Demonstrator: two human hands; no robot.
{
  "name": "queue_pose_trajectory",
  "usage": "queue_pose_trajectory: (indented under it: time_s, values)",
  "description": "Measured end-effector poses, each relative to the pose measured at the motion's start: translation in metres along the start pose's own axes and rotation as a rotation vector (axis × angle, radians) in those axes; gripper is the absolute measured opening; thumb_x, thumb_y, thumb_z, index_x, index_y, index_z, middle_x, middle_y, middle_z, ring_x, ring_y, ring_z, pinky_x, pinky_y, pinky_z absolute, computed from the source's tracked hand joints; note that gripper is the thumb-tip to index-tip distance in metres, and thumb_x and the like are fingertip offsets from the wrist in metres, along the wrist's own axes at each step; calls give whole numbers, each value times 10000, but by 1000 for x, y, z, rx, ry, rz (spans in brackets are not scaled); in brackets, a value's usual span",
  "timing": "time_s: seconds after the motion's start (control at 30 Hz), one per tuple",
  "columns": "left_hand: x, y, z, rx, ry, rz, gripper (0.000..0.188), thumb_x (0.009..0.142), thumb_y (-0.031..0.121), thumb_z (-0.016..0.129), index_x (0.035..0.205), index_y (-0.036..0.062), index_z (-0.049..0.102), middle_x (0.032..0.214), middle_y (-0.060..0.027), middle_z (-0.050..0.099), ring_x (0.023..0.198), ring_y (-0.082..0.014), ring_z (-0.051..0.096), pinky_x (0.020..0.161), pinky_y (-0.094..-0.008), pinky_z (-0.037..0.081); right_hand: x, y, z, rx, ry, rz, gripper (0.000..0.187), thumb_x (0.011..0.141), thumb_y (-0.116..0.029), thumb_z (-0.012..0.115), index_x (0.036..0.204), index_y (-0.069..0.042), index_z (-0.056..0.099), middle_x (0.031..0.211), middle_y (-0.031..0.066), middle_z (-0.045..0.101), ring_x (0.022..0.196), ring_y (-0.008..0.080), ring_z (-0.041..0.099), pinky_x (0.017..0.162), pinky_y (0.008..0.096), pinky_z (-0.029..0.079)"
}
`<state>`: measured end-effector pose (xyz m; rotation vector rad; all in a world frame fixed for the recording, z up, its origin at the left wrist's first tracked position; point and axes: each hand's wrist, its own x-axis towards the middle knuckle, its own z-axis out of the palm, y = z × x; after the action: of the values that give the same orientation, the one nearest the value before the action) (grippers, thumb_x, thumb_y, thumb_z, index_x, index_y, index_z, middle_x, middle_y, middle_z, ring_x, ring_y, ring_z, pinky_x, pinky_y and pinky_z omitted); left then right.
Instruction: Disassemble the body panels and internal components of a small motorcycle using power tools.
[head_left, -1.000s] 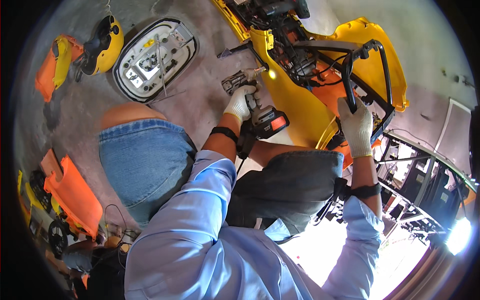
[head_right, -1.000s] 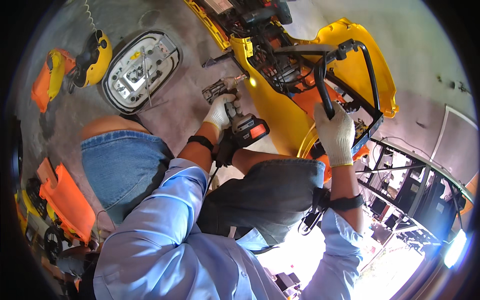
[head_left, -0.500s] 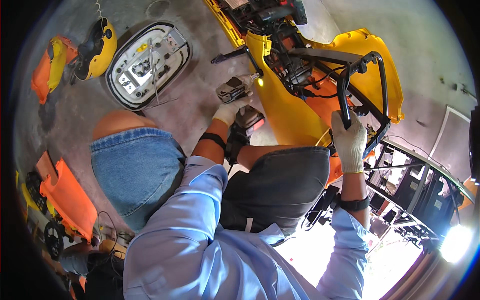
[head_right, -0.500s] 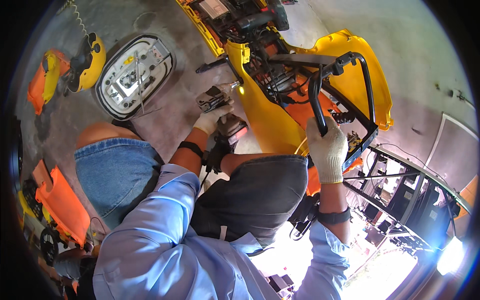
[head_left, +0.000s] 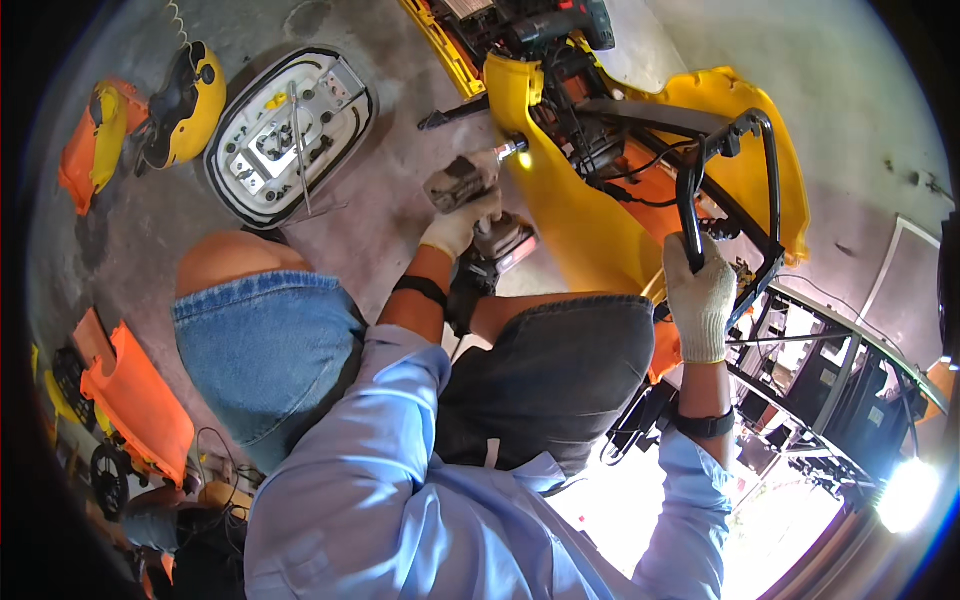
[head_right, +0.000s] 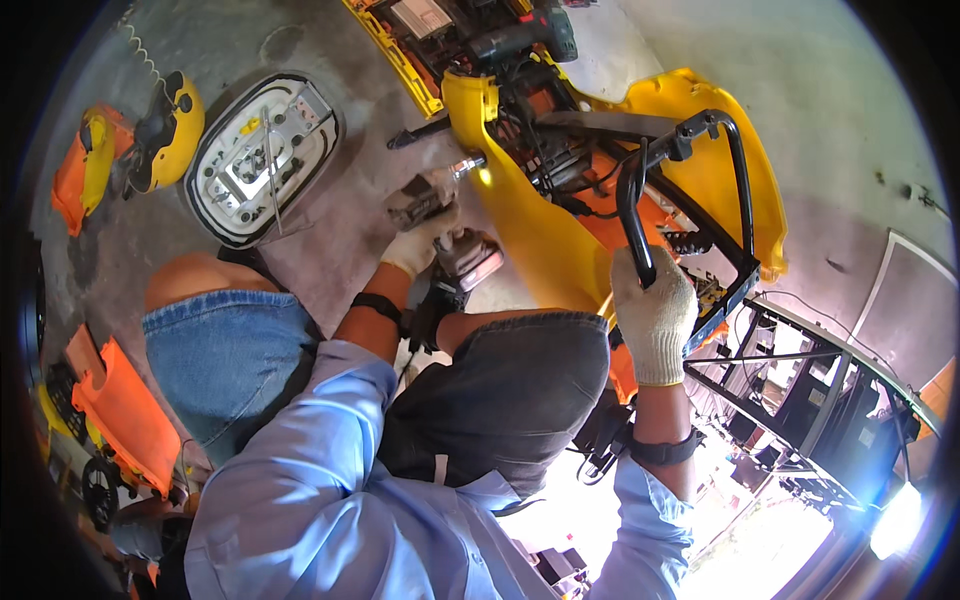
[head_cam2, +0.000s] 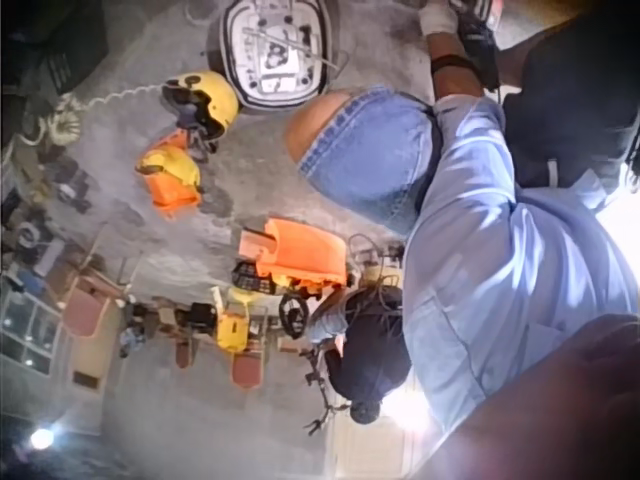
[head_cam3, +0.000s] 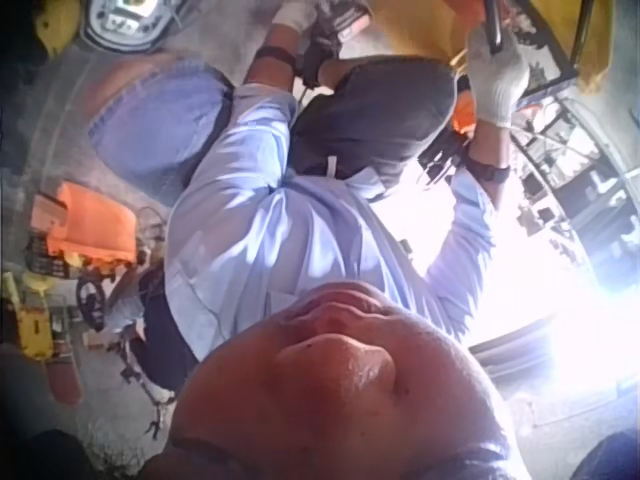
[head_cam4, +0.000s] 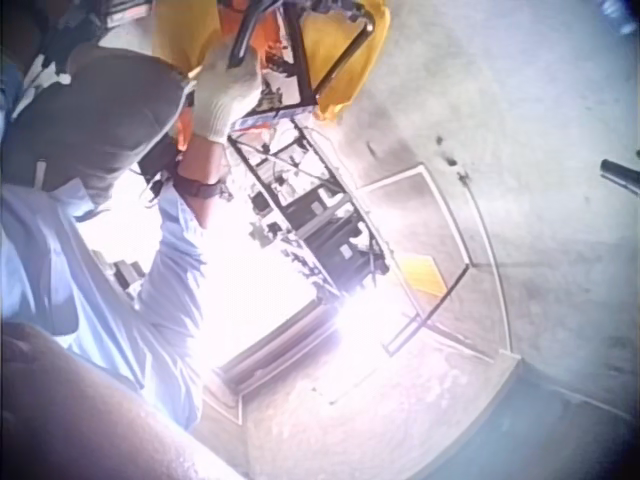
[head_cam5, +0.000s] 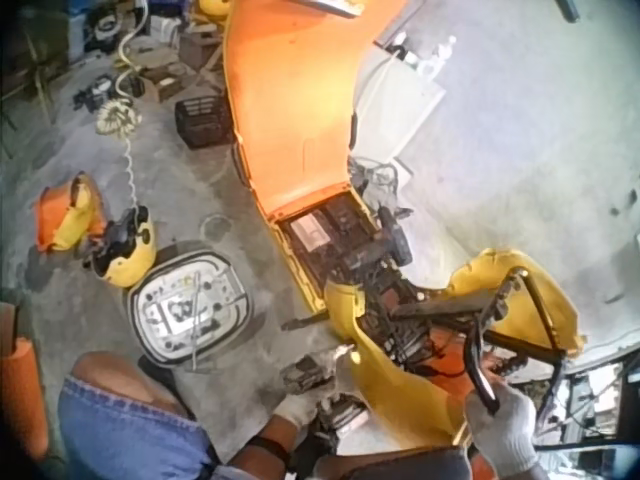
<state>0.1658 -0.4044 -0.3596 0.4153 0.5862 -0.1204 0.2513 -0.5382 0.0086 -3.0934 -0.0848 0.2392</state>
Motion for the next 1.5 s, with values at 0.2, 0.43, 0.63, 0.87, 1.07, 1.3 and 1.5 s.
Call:
queue_pose_trajectory:
  time_s: [0.2, 0.43, 0.63, 0.87, 1.07, 1.3, 1.5]
  values:
    - [-5, 7, 25, -183, 66, -73, 220, 862, 66, 714, 1080, 53, 684, 841, -35, 623, 691, -174, 596, 687, -363, 574, 3, 9, 2, -16, 16, 4, 368, 867, -411, 633, 848, -45, 661, 632, 133, 574, 589, 270, 593, 622, 392, 474]
    - [11, 4, 4, -177, 2, -54, 175, 851, 67, 721, 1019, 62, 674, 813, -39, 612, 684, -169, 588, 660, -347, 556, 1, 3, 1, -10, 16, -17, 377, 870, -414, 635, 858, -38, 655, 645, 131, 564, 599, 259, 586, 628, 386, 469]
    - [0, 13, 23, -171, 90, -43, 152, 850, 102, 749, 975, 64, 672, 784, -24, 613, 699, -155, 591, 641, -331, 526, 3, 8, 1, 8, -17, 5, 380, 870, -417, 641, 862, -38, 657, 640, 130, 559, 589, 251, 579, 626, 377, 471]
    - [-2, 15, 23, -171, 64, -114, 136, 853, 83, 729, 983, 49, 702, 813, -21, 637, 687, -152, 592, 675, -320, 528, 3, 10, 2, -9, -17, -8, 396, 877, -431, 627, 912, -40, 683, 657, 134, 596, 615, 270, 611, 644, 382, 489]
    - [3, 16, 11, -61, 6, -2, 111, 858, 92, 726, 953, 41, 701, 767, -27, 634, 673, -154, 594, 625, -299, 488, 0, 2, -3, 17, -43, 32, 409, 877, -440, 621, 923, -38, 682, 658, 121, 603, 620, 254, 615, 644, 377, 489]
    - [-4, 14, 24, -145, 99, -59, 139, 858, 146, 741, 939, 46, 687, 752, -29, 634, 650, -159, 606, 608, -298, 484, 0, 5, 0, 14, -34, 36, 399, 872, -445, 630, 932, -55, 692, 678, 116, 619, 654, 248, 633, 673, 372, 495]
    - [9, 10, -7, 128, -76, 57, 166, 863, 159, 741, 997, 76, 689, 783, -31, 640, 675, -154, 617, 591, -282, 472, 0, 0, -2, -8, -19, 58, 391, 867, -438, 640, 917, -53, 688, 697, 129, 635, 671, 276, 645, 680, 386, 496]
